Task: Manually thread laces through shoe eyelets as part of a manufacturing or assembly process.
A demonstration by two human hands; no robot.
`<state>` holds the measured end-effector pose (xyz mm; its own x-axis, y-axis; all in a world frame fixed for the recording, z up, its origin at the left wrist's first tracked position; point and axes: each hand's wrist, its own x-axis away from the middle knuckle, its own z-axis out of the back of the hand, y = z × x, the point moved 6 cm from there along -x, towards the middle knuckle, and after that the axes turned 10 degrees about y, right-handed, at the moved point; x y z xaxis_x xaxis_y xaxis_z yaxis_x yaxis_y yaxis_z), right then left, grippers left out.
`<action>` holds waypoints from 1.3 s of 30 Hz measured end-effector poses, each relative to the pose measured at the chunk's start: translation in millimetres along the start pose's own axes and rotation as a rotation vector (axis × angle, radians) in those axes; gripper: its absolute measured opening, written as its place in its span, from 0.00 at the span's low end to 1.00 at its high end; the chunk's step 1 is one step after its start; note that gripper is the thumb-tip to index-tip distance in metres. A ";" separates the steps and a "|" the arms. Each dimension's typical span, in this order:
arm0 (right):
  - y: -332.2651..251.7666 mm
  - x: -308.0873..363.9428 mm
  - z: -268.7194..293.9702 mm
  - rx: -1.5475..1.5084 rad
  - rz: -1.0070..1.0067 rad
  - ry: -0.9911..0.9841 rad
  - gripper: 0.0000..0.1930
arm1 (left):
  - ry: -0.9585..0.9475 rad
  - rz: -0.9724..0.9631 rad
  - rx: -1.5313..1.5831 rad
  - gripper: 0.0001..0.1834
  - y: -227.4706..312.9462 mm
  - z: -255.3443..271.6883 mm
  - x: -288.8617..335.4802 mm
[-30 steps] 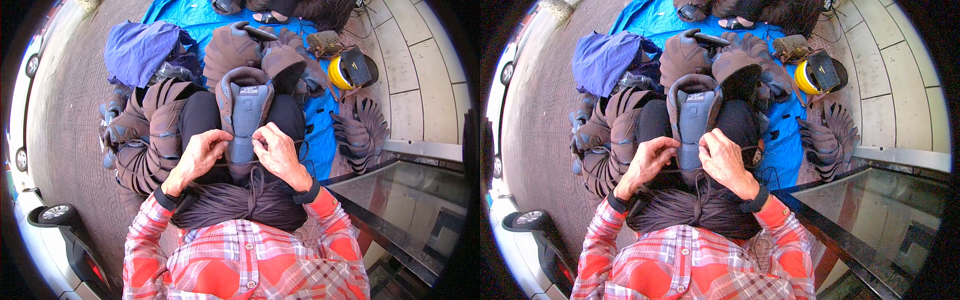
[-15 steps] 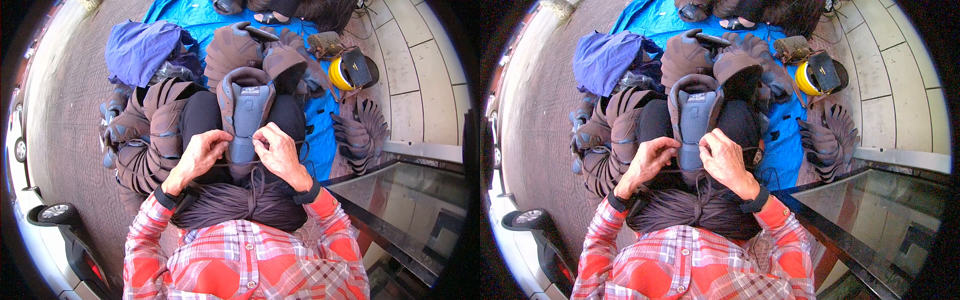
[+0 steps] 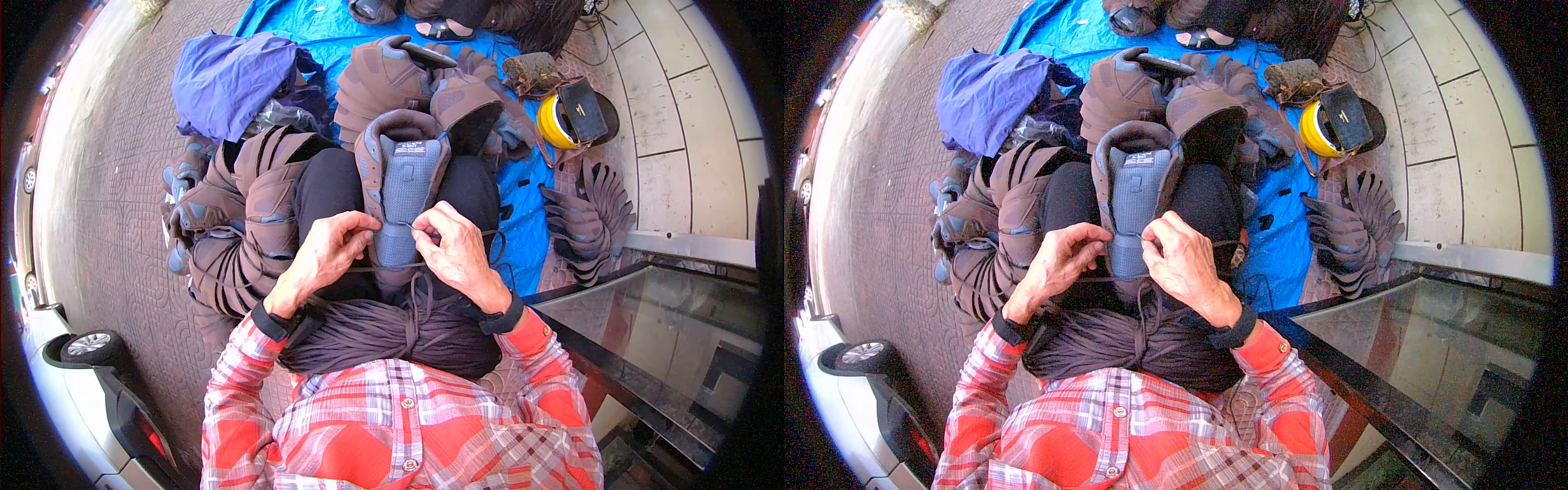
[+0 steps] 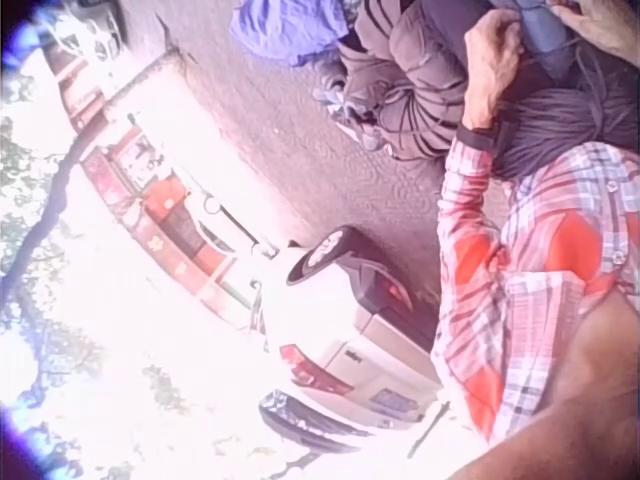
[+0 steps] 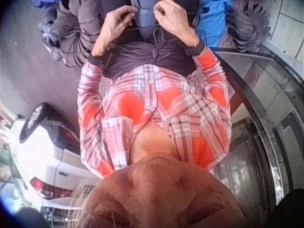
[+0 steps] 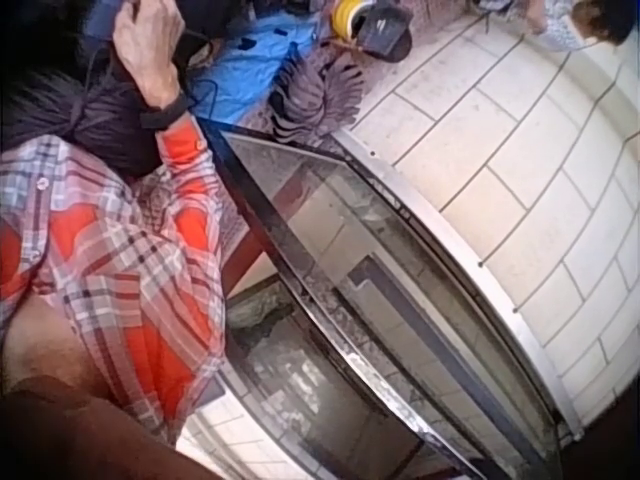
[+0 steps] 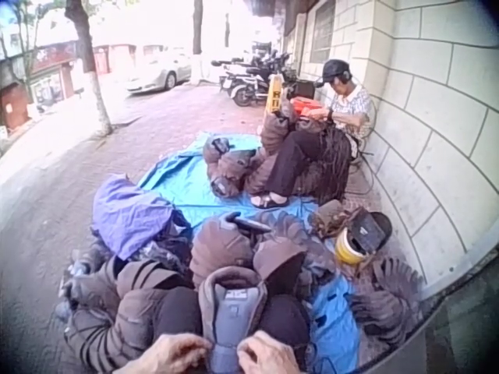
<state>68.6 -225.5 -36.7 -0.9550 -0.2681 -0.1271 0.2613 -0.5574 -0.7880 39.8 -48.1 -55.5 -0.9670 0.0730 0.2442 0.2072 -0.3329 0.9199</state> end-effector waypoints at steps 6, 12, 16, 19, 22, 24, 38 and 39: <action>-1.9 -1.7 -0.3 0.002 0.034 -0.027 0.03 | -0.013 0.027 -0.001 0.10 -4.5 -0.3 -0.8; -14.7 -3.3 -2.4 0.092 0.176 0.064 0.04 | -0.022 0.006 0.026 0.10 -3.4 -2.0 -1.0; -20.1 -4.2 -2.6 0.204 0.262 0.044 0.06 | -0.003 0.024 0.044 0.10 0.6 -3.0 -2.2; -12.2 -5.6 -7.3 0.096 0.131 0.015 0.07 | 0.008 -0.204 -0.124 0.11 18.7 -7.0 -7.3; -12.2 -4.5 -8.3 0.129 0.159 0.030 0.07 | 0.074 -0.462 -0.409 0.13 31.5 -14.6 -7.2; -13.7 0.6 -5.5 0.089 0.278 0.014 0.10 | 0.076 -0.477 -0.402 0.13 31.2 -17.0 -8.2; -24.7 1.1 -14.4 0.105 0.333 0.030 0.16 | 0.057 -0.567 -0.619 0.06 32.2 -23.1 -10.7; -24.4 2.0 -13.3 0.096 0.309 0.038 0.16 | 0.057 -0.568 -0.618 0.06 34.1 -21.8 -10.9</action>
<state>58.4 -201.9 -25.8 -0.8323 -0.4082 -0.3752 0.5503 -0.5264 -0.6481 54.1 -80.7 -33.5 -0.9092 0.3429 -0.2361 -0.4157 -0.7163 0.5604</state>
